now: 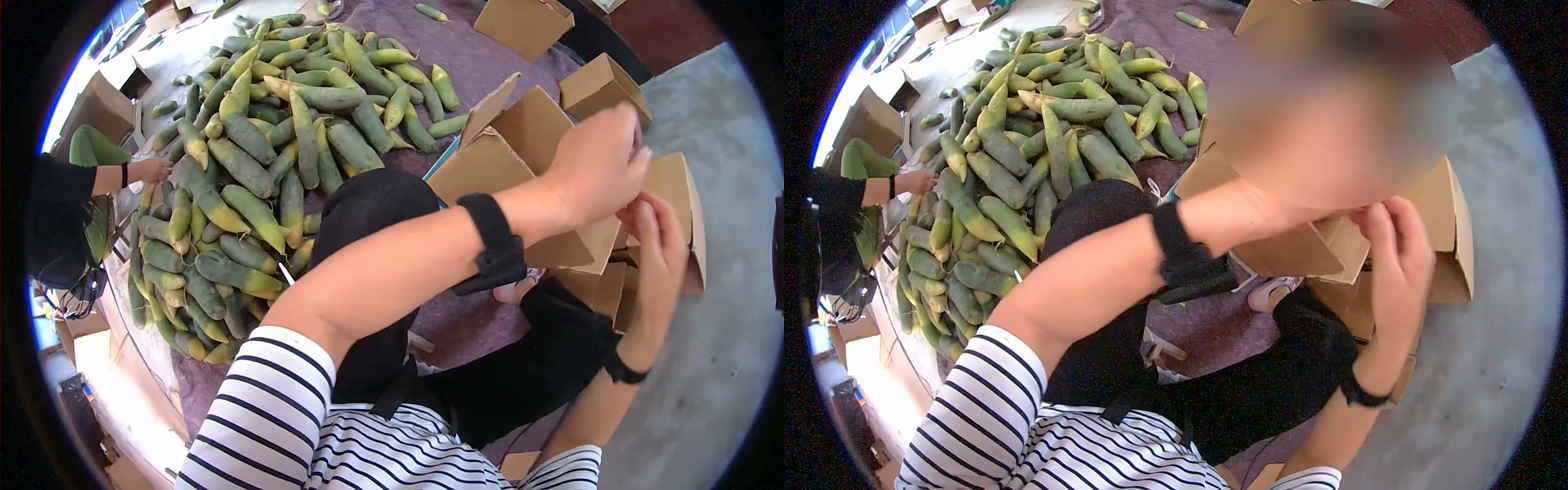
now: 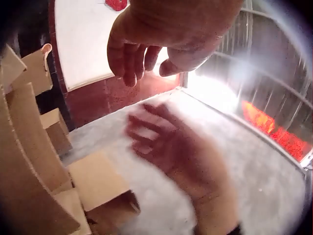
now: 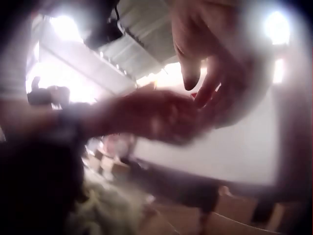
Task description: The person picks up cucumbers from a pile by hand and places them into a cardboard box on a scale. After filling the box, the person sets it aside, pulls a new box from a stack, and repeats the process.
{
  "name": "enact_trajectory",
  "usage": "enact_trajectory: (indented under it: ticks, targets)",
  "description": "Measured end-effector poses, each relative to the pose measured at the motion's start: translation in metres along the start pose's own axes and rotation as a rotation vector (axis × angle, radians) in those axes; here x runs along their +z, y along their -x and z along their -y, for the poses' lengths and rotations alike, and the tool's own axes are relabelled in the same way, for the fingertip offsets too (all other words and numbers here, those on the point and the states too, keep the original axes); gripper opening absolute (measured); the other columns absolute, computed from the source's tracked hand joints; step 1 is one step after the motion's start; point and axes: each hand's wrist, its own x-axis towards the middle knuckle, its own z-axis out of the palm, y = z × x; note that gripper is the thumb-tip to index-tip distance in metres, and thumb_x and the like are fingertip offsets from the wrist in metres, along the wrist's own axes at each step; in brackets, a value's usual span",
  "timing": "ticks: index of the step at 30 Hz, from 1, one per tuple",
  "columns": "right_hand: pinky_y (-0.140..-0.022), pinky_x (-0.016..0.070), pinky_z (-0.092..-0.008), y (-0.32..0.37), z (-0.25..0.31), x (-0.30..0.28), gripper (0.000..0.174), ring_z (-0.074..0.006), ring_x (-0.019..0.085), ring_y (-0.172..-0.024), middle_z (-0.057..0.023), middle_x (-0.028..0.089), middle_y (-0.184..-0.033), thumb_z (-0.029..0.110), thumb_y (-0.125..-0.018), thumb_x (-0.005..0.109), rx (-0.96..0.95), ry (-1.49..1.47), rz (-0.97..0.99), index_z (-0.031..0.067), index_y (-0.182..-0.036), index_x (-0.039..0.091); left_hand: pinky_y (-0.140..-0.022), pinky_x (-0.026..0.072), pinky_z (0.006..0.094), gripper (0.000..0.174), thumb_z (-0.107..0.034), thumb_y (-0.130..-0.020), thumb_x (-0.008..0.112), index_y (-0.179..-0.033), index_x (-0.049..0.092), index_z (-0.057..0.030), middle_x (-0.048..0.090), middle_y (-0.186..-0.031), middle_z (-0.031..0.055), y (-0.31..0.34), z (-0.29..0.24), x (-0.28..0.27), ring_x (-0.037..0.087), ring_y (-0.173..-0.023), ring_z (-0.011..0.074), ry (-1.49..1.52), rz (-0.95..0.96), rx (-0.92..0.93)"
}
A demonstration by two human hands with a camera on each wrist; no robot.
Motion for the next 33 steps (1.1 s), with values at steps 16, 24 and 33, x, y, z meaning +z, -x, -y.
enact_trajectory:
  ticks: [16, 24, 33]
  targets:
    - [-0.080, 0.0474, -0.0451, 0.005, -0.165, 0.020, 0.029, -0.0369, 0.059, -0.096, -0.0191, 0.063, -0.103, 0.019, -0.087, 0.057, -0.092, 0.589, 0.395, 0.0038, -0.111, 0.052, -0.082, 0.0455, 0.0351, 0.045, -0.026, -0.076, 0.070, -0.103, 0.056, 0.0074, 0.061, -0.097, 0.0184, 0.273, 0.171, -0.381, 0.057, -0.092, 0.0259, -1.046, -0.441, -0.735]
    - [-0.077, 0.0478, -0.0470, 0.007, -0.173, 0.025, 0.020, -0.0374, 0.060, -0.091, -0.0199, 0.063, -0.094, 0.019, -0.087, 0.055, -0.123, 0.648, 0.428, 0.0029, -0.099, 0.053, -0.065, 0.0490, 0.0361, 0.047, -0.024, -0.073, 0.078, -0.100, 0.056, 0.0079, 0.063, -0.094, 0.0138, 0.297, 0.191, -0.359, 0.061, -0.078, 0.0217, -0.575, -0.631, -1.367]
    - [-0.069, 0.0462, -0.0477, 0.005, -0.174, 0.033, 0.010, -0.0406, 0.059, -0.082, -0.0218, 0.061, -0.081, 0.009, -0.086, 0.054, -0.121, 0.616, 0.404, -0.0003, -0.087, 0.050, -0.039, 0.0365, 0.0213, 0.032, -0.036, -0.081, 0.067, -0.085, 0.052, -0.0070, 0.056, -0.065, 0.0027, 0.282, 0.141, -0.347, 0.053, -0.050, 0.0111, -0.354, -0.710, -1.242]
